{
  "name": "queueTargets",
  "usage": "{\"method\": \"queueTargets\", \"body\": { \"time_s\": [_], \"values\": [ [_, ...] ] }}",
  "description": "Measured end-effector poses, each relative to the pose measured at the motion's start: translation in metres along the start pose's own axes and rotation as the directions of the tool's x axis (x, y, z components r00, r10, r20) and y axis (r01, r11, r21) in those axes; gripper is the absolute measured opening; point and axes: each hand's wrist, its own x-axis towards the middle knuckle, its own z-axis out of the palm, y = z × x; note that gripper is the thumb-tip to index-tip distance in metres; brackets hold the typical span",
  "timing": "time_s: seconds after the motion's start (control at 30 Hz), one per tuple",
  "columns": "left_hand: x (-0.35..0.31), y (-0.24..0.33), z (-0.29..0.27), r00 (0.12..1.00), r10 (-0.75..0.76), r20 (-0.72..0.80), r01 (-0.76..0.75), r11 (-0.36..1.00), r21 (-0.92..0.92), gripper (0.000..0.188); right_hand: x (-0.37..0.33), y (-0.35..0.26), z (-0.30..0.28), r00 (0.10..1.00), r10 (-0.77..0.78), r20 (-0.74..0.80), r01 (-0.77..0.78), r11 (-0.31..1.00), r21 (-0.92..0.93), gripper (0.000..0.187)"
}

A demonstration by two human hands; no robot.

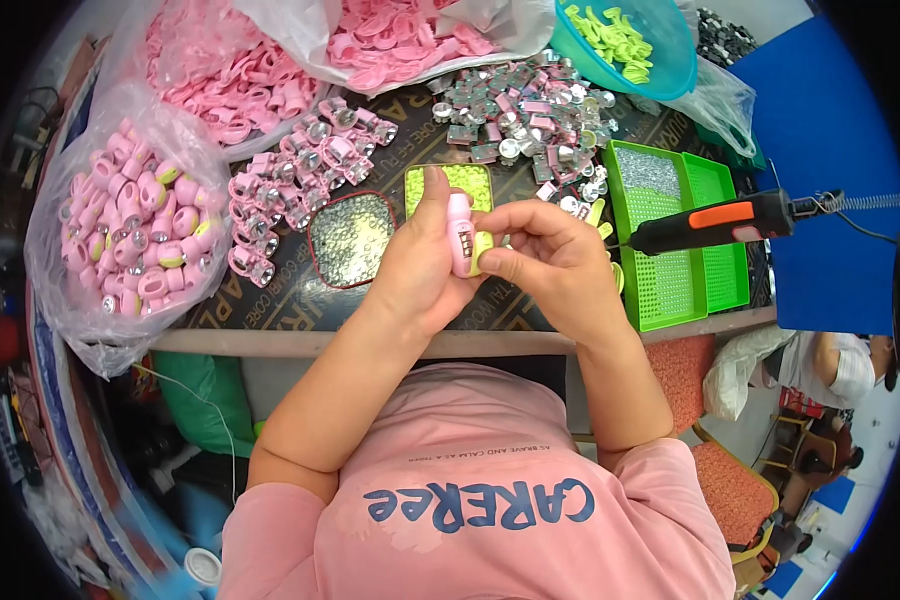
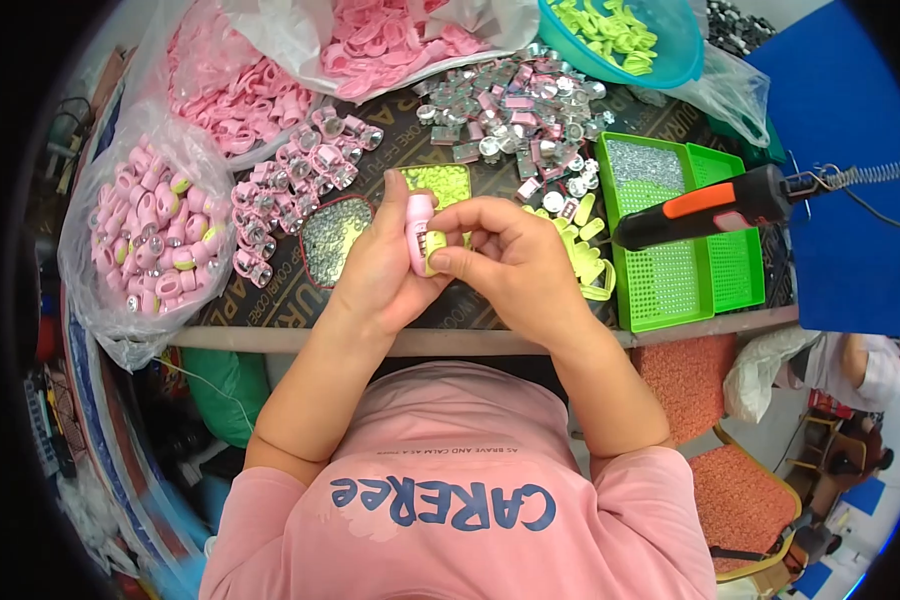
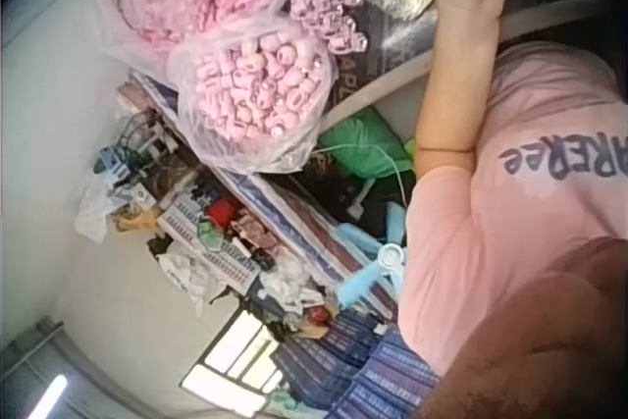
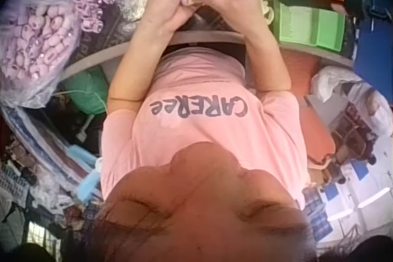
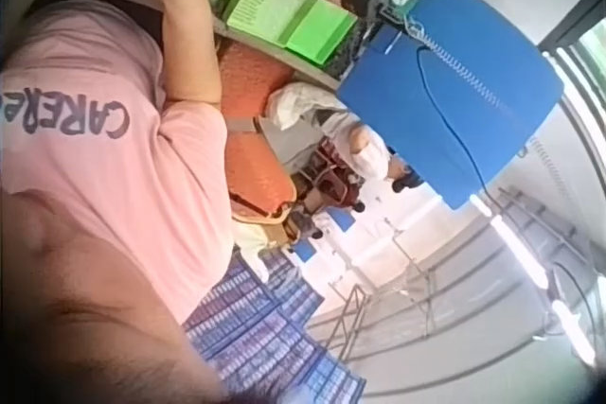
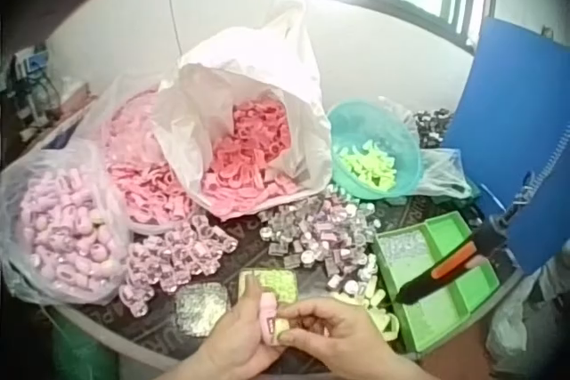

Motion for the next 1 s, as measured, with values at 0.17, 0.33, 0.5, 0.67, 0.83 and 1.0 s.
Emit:
{"method": "queueTargets", "body": {
  "time_s": [0.17, 0.33, 0.5, 0.67, 0.83, 1.0],
  "values": [
    [-0.003, -0.005, 0.008, 0.994, 0.102, -0.027, -0.096, 0.984, 0.152, 0.046, -0.004, 0.001, -0.007, 1.0, -0.015, 0.001, 0.015, 0.993, -0.121, 0.03],
    [-0.006, -0.008, 0.011, 0.993, 0.113, 0.021, -0.115, 0.979, 0.168, 0.047, -0.002, -0.006, -0.009, 0.953, -0.292, 0.079, 0.298, 0.858, -0.418, 0.034],
    [-0.01, -0.006, 0.021, 0.978, 0.206, -0.01, -0.199, 0.955, 0.219, 0.047, -0.005, 0.002, -0.004, 0.948, -0.318, -0.002, 0.297, 0.887, -0.355, 0.031],
    [-0.009, -0.008, 0.026, 0.954, 0.297, -0.032, -0.288, 0.942, 0.174, 0.047, -0.011, 0.007, 0.006, 0.782, -0.622, 0.046, 0.498, 0.579, -0.645, 0.032],
    [-0.017, -0.015, 0.022, 0.972, 0.187, 0.14, -0.18, 0.982, -0.059, 0.037, -0.014, 0.018, -0.004, 0.873, -0.475, -0.112, 0.376, 0.802, -0.464, 0.037],
    [-0.021, 0.005, 0.005, 0.814, 0.303, 0.495, -0.571, 0.573, 0.588, 0.057, -0.029, 0.009, -0.036, 0.974, -0.207, -0.096, 0.206, 0.978, -0.015, 0.036]
  ]
}}
